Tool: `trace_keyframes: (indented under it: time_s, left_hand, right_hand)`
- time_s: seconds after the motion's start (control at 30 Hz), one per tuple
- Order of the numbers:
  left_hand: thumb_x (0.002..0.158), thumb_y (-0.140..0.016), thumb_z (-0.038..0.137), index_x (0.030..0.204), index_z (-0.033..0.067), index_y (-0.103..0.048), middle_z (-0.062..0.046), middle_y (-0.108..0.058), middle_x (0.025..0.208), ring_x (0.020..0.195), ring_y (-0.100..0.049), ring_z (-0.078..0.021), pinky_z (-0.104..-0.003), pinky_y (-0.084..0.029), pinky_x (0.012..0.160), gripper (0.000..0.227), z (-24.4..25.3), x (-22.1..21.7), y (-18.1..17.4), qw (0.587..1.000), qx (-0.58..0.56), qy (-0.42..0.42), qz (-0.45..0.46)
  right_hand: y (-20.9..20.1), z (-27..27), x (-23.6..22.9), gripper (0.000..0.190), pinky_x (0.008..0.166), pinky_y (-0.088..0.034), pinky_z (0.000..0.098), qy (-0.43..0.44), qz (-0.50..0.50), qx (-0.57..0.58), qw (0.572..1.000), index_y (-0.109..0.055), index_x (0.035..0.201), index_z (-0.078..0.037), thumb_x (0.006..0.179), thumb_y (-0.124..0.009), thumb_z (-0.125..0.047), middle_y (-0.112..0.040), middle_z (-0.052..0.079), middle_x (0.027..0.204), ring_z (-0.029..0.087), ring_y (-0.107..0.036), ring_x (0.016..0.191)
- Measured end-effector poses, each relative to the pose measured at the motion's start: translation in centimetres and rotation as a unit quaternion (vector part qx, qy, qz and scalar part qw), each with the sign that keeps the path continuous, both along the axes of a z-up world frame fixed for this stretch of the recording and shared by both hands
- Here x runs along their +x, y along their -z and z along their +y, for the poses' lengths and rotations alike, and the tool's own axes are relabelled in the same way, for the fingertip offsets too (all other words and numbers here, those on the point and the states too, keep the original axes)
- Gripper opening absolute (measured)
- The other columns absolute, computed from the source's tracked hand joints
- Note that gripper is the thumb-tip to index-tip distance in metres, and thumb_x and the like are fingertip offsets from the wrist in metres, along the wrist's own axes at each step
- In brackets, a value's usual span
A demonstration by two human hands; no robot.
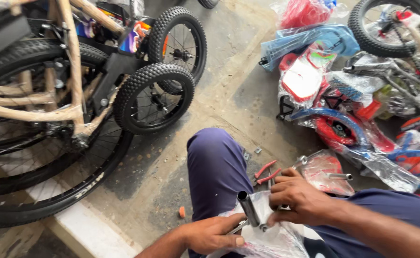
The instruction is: The person sits on the floor and assembles a bicycle seat post. They use a wrench to tighten a bolt on the seat post clamp, then use pliers to adjust a small metal component. Finally, they attach a plastic-wrapped red seat to the post.
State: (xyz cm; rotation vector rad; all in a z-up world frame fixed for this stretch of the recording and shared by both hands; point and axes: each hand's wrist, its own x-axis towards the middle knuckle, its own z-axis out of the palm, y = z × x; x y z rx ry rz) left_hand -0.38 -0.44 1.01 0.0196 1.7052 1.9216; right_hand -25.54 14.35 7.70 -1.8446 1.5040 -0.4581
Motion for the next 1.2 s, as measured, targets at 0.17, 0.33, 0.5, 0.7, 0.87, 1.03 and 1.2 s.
trace_keyframes:
  time_s: [0.17, 0.33, 0.5, 0.7, 0.87, 1.03, 1.2]
  left_hand:
    - [0.100, -0.054, 0.042, 0.161, 0.0078, -0.029, -0.023, -0.060, 0.136, 0.128, -0.058, -0.0316, -0.040, -0.044, 0.105, 0.074, -0.6, -1.1, -1.3, 0.999, -0.032, 0.012, 0.035]
    - [0.101, -0.057, 0.045, 0.155, 0.0062, -0.037, -0.026, -0.060, 0.139, 0.129, -0.060, -0.0358, -0.043, -0.045, 0.105, 0.070, 0.4, -2.6, 0.5, 0.996, -0.064, -0.008, 0.054]
    - [0.101, -0.055, 0.045, 0.159, 0.0037, -0.028, -0.026, -0.067, 0.118, 0.109, -0.067, -0.0395, -0.045, -0.052, 0.091, 0.076, 3.5, 0.0, 3.0, 0.996, -0.063, -0.009, 0.064]
    - [0.095, -0.051, 0.046, 0.157, 0.0043, -0.025, -0.023, -0.072, 0.097, 0.092, -0.071, -0.0371, -0.046, -0.053, 0.082, 0.079, 3.9, -0.4, 2.1, 0.996, -0.084, 0.018, -0.005]
    - [0.102, -0.046, 0.046, 0.155, -0.0019, -0.024, -0.022, -0.071, 0.100, 0.098, -0.072, -0.0373, -0.048, -0.053, 0.087, 0.075, 4.6, -0.2, 2.1, 0.995, -0.086, -0.010, 0.055]
    - [0.102, -0.047, 0.046, 0.154, -0.0031, -0.023, -0.023, -0.071, 0.097, 0.097, -0.072, -0.0377, -0.049, -0.053, 0.087, 0.076, 5.0, 0.2, 2.1, 0.995, -0.090, -0.010, 0.043]
    - [0.100, -0.046, 0.047, 0.154, 0.0001, -0.026, -0.022, -0.071, 0.094, 0.094, -0.072, -0.0376, -0.049, -0.054, 0.085, 0.075, 5.0, 0.2, 1.9, 0.997, -0.078, -0.008, 0.015]
  right_hand:
    - [-3.2, -1.8, -0.7, 0.035, 0.086, -0.039, 0.0428, -0.171, 0.069, -0.181, 0.966, -0.060, 0.072, -0.015, 0.084, -0.076, -0.044, -0.052, 0.000, 0.075, 0.023, -0.054, 0.083]
    - [-2.2, -0.4, -1.2, 0.026, 0.088, -0.042, 0.0396, -0.384, 0.309, -0.271, 0.827, -0.065, 0.069, -0.008, 0.065, -0.063, -0.034, -0.061, 0.004, 0.079, 0.026, -0.058, 0.087]
    - [0.7, 5.1, 5.1, 0.010, 0.076, -0.044, 0.0394, -0.528, 0.394, -0.315, 0.683, -0.061, 0.076, -0.001, 0.077, -0.066, -0.010, -0.057, 0.009, 0.075, 0.030, -0.054, 0.077]
    - [0.9, 5.9, 6.1, 0.018, 0.070, -0.036, 0.0359, -0.582, 0.427, -0.338, 0.604, -0.064, 0.082, 0.006, 0.077, -0.068, -0.011, -0.052, 0.007, 0.069, 0.026, -0.051, 0.068]
    - [1.7, 6.0, 5.1, 0.015, 0.066, -0.034, 0.0349, -0.608, 0.360, -0.235, 0.668, -0.053, 0.074, -0.007, 0.082, -0.063, -0.015, -0.039, 0.000, 0.070, 0.019, -0.041, 0.068]
    - [3.1, 6.6, 4.3, 0.019, 0.066, -0.036, 0.0347, -0.682, 0.358, -0.186, 0.610, -0.049, 0.083, -0.006, 0.093, -0.056, -0.021, -0.042, 0.003, 0.075, 0.022, -0.049, 0.067]
    - [3.9, 6.7, 1.8, 0.016, 0.075, -0.051, 0.0462, -0.569, 0.493, -0.225, 0.618, -0.054, 0.092, -0.003, 0.089, -0.062, -0.016, -0.059, 0.014, 0.086, 0.031, -0.064, 0.077]
